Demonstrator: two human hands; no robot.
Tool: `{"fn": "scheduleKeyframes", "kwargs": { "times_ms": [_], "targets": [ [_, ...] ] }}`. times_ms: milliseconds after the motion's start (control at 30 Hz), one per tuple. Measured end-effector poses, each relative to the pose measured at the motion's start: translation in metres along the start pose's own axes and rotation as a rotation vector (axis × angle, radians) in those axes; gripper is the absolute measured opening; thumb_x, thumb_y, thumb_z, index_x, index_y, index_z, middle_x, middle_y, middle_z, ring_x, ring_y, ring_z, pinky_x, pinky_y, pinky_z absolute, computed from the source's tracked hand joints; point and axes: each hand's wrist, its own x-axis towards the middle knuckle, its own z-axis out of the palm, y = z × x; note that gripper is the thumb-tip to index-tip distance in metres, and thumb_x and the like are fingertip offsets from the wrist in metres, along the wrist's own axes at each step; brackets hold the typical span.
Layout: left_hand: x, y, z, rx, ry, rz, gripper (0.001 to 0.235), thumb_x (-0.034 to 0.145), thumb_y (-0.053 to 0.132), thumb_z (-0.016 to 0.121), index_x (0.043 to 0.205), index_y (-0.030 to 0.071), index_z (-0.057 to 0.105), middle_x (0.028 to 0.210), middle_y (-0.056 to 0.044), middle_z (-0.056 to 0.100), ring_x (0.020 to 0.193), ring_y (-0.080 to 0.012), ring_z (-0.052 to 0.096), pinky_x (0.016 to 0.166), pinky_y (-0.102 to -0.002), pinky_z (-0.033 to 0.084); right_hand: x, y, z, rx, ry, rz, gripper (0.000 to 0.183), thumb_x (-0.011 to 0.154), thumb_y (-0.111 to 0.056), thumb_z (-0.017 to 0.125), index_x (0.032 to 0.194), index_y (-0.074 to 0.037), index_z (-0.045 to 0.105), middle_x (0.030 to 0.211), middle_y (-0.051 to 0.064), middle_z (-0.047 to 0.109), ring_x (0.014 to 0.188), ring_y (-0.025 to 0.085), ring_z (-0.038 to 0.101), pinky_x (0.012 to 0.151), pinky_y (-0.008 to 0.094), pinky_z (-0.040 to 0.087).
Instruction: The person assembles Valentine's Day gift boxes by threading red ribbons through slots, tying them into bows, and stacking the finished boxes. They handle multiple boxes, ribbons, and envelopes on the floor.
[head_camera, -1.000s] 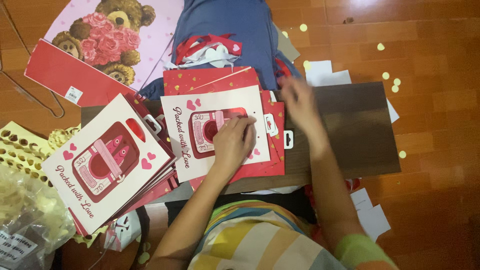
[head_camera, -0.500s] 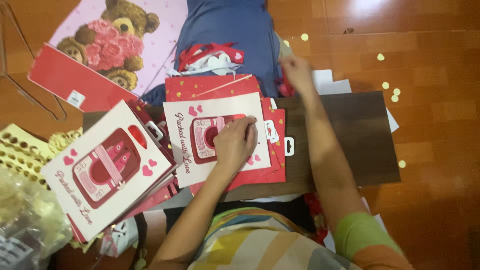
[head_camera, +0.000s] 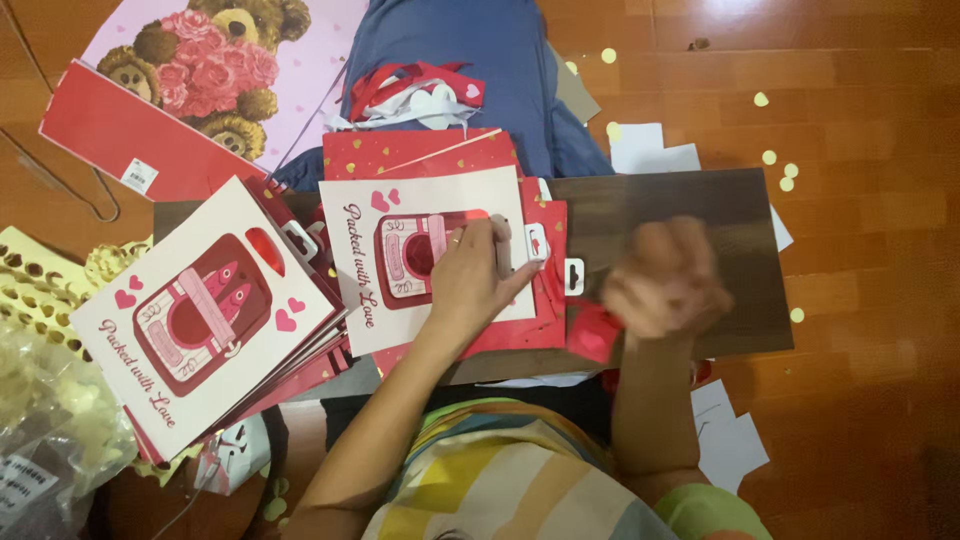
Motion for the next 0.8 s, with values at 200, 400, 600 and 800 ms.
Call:
{"fn": "scheduleKeyframes", "kwargs": {
  "times_ms": [200,400,600,800],
  "targets": [
    [-0.002,0.002,-0.003,0.131,0.029,0.082,0.041,0.081,0.033,0.083,0.104,0.009,0.059,0.097,-0.010,0.060,0.093,-0.0318,0.060,0.073,-0.047,0.050,0.075,0.037,0.031,-0.930,0.190,0.105,0.028,0.098,-0.004,0.073,0.122,-0.002,0.058,0.102,0.017,0.071,0.094,0.023,0.071,0.086,0.039,0.058],
    [-0.007,-0.004,0.003,0.153,0.070,0.123,0.045,0.079,0.041,0.083,0.101,0.008,0.061,0.094,-0.011,0.060,0.091,-0.0336,0.060,0.071,-0.047,0.050,0.067,0.035,0.036,-1.009,0.037,-0.234,0.017,0.105,-0.011,0.068,0.119,-0.002,0.066,0.101,0.012,0.074,0.101,0.020,0.071,0.102,0.039,0.055],
    [-0.010,-0.024,0.009,-0.110,0.080,-0.036,0.025,0.093,0.023,0.074,0.112,0.009,0.064,0.090,-0.009,0.066,0.088,-0.0283,0.064,0.073,-0.044,0.052,0.012,0.076,-0.034,-1.315,0.552,-0.026,0.013,0.097,0.001,0.062,0.109,-0.001,0.066,0.119,0.008,0.070,0.115,0.016,0.065,0.105,0.031,0.051],
    [-0.013,-0.035,0.015,-0.232,0.286,0.006,0.025,0.100,0.004,0.061,0.120,0.003,0.047,0.111,-0.019,0.056,0.097,-0.0352,0.062,0.084,-0.046,0.054,-0.052,0.094,-0.069,-1.647,0.515,-0.047,0.014,0.093,0.008,0.064,0.103,0.000,0.070,0.100,0.004,0.057,0.089,0.009,0.058,0.076,0.023,0.047]
  ]
}}
